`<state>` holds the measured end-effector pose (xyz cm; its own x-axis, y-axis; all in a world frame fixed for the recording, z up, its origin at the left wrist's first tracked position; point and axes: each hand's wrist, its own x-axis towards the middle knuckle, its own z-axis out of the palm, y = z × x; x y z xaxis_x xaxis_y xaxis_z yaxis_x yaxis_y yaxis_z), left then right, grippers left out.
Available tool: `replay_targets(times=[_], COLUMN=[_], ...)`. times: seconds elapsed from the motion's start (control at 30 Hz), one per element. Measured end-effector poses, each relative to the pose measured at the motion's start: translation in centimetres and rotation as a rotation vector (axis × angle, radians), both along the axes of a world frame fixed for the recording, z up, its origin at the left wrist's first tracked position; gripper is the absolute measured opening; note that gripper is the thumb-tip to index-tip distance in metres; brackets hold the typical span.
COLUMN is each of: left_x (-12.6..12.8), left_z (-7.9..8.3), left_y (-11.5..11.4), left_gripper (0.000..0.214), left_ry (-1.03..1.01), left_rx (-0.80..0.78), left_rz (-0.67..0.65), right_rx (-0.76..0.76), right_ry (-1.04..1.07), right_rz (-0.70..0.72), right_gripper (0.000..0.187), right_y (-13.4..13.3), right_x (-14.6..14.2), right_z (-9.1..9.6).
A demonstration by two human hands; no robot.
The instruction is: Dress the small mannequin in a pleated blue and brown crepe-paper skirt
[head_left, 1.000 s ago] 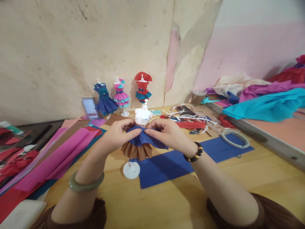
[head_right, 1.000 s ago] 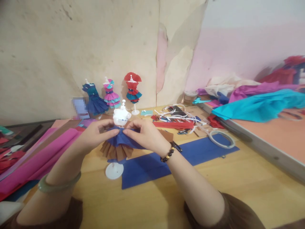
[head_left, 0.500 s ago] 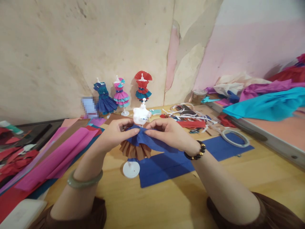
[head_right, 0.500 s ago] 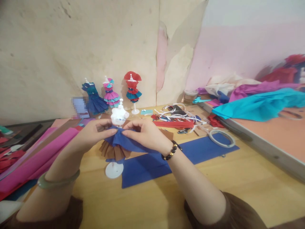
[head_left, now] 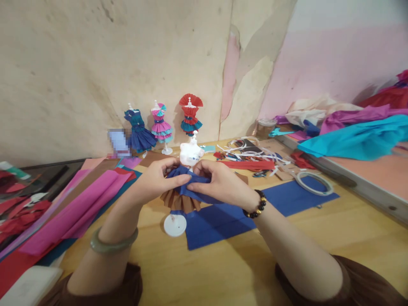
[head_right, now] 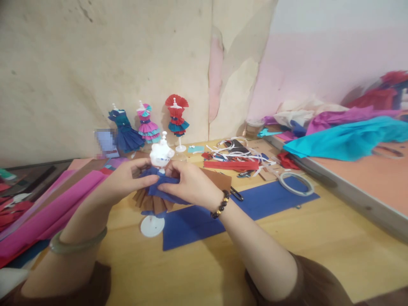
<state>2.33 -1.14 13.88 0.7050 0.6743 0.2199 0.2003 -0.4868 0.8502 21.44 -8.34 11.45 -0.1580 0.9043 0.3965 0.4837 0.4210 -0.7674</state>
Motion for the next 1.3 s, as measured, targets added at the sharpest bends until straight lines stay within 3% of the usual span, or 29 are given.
replay_targets(times=[0.27, 0.53, 0.93, 1.07, 1.3], left_x=[0.0, 0.0, 0.7, 0.9, 1.1], left_z=[-0.1, -0.4, -0.4, -0.4, -0.5], left_y=[0.2, 0.1, -0.5, -0.6, -0.7], left_gripper=[0.037, 0.034, 0.031, 0.031, 0.028], left_ry=[0.005, 0.045, 0.066, 0.058, 0.023], left_rx=[0.027, 0.073, 0.112, 0.087, 0.104], left_rz=[-0.02, -0.015, 0.036, 0.039, 0.048], right_rx=[-0.013, -0.011, 0.102, -0.001, -0.069], right_ry=[0.1, 0.23, 0.077, 0.18, 0.258], right_rz=[0.051, -0.052, -0.179, -0.061, 0.036], right_gripper=[0.014, 0.02, 0.018, 0.014, 0.033], right_y=[-0.2, 0.0, 0.2, 0.5, 0.7], right_x=[0.7, 0.2, 0.4, 0.6, 1.0], right_z=[0.6, 0.5, 0.3, 0.3, 0.2])
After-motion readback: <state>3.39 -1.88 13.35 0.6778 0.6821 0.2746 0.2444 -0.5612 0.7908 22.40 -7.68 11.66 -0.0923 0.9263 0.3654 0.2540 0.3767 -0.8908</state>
